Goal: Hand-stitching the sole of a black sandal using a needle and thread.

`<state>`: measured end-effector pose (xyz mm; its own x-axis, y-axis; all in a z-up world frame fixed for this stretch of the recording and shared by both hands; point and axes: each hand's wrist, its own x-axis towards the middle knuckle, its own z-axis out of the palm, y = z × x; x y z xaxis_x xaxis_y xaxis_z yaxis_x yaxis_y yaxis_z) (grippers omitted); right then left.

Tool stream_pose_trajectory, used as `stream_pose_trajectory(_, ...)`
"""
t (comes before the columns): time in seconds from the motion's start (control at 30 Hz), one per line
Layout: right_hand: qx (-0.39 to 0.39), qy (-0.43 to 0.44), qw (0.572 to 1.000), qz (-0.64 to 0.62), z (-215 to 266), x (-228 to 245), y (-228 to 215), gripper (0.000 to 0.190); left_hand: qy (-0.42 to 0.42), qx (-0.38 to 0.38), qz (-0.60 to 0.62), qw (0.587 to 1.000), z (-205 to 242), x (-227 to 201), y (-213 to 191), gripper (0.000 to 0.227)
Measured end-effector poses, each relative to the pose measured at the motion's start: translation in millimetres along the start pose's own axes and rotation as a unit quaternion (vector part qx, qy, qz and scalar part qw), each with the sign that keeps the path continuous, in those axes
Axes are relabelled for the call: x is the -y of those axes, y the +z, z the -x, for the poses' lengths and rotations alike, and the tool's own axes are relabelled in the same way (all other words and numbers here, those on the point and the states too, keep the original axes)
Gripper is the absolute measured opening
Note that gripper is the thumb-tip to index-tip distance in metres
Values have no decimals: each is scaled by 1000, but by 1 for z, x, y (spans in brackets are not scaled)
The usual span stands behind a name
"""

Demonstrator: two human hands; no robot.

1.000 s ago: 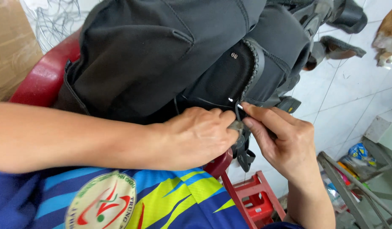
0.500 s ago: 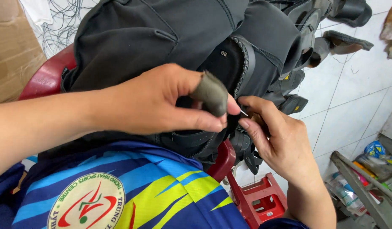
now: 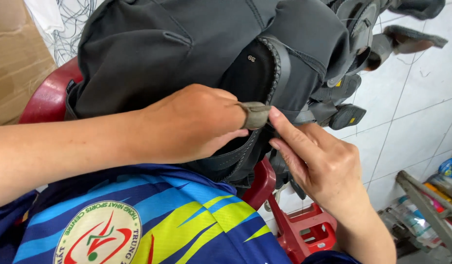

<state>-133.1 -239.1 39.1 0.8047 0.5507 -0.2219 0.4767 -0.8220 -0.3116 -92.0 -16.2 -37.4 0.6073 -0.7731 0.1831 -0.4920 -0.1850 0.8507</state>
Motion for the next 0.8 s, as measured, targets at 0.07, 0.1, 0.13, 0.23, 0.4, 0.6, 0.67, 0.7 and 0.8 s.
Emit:
stream_pose_trajectory(0.07, 33, -1, 999, 28, 1, -4, -6, 39, -26, -8, -1, 1000, 1, 2, 0, 29)
stream_pose_trajectory(0.1, 71, -8, 996, 58, 1, -6, -10, 42, -56, -22, -1, 998, 2, 3, 0, 35)
stream_pose_trajectory(0.13, 70, -6, 996, 58, 3, -5, -13, 42, -54, -20, -1, 998, 1, 4, 1, 35)
stream_pose_trajectory(0.23, 156, 31, 984, 82, 8, -4, -20, 48, -73, -46, -38, 996, 4, 3, 1, 40)
stream_pose_trajectory(0.4, 74, 82, 993, 33, 17, 5, -18, 42, -72, -16, -69, 995, 6, 0, -6, 31)
stream_pose_trajectory(0.6, -71, 23, 981, -181, 10, 2, 28, 37, -14, -84, -191, 978, 6, 0, -10, 23)
stream_pose_trajectory(0.67, -75, 49, 951, -297, 10, 2, 35, 33, -11, -95, -188, 977, 6, -1, -8, 24)
stream_pose_trajectory(0.7, -77, 74, 907, -407, 9, 1, 38, 30, -6, -107, -187, 977, 5, -1, -8, 26)
stream_pose_trajectory(0.8, -158, 39, 738, -655, 26, -13, 61, 32, -3, -76, -115, 990, -1, -8, -2, 7)
